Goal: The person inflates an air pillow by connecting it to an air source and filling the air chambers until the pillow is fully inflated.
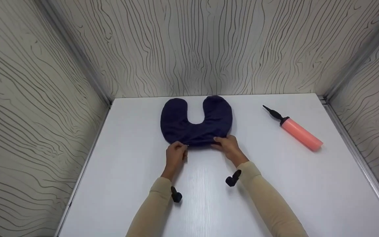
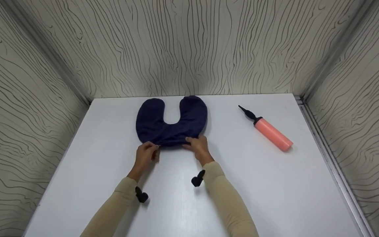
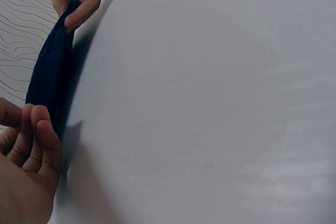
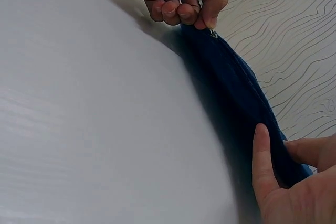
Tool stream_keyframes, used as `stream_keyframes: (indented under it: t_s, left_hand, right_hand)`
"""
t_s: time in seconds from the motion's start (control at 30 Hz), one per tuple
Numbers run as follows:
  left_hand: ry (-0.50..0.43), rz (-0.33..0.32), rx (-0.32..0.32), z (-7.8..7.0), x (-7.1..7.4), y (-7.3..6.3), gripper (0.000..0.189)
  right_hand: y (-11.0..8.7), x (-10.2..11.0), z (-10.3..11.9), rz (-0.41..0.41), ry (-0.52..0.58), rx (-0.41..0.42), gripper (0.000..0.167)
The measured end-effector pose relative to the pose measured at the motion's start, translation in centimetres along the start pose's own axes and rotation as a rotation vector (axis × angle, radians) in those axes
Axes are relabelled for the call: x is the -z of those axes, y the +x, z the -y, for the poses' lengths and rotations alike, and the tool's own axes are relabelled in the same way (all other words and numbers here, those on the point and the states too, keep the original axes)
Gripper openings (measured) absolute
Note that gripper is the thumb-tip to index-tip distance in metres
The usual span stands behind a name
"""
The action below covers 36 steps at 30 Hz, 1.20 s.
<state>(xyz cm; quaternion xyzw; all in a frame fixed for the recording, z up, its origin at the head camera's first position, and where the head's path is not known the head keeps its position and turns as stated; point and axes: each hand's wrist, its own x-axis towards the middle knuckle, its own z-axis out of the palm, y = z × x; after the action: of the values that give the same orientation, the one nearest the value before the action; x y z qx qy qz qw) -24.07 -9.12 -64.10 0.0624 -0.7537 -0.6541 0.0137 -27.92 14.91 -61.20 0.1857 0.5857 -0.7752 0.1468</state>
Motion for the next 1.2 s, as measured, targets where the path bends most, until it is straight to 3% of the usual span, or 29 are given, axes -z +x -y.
stream_keyframes:
  t_s: [0.37,0.73,1.03,1.2]
  left_hand:
    - [0.006,-0.079,0.033,0.4,1.7,0.5,0.018]
    - [0.015,-0.089,0.022,0.3,2.1,0.7,0.019]
    - [-0.053,-0.146,0.057,0.8,2.9,1.1,0.019]
    - [-0.076,-0.14,0.064,0.9,3.1,1.3,0.018]
  right_hand:
    - [0.3,1.0,0.1,-0.004,0.01,0.024,0.065]
    - [0.2,1.0,0.2,0.045,-0.006,0.021,0.069]
    - [0.4,1.1,0.2,0.022,0.011,0.003,0.068]
    - [0.4,1.2,0.2,0.028,0.025,0.003,0.068]
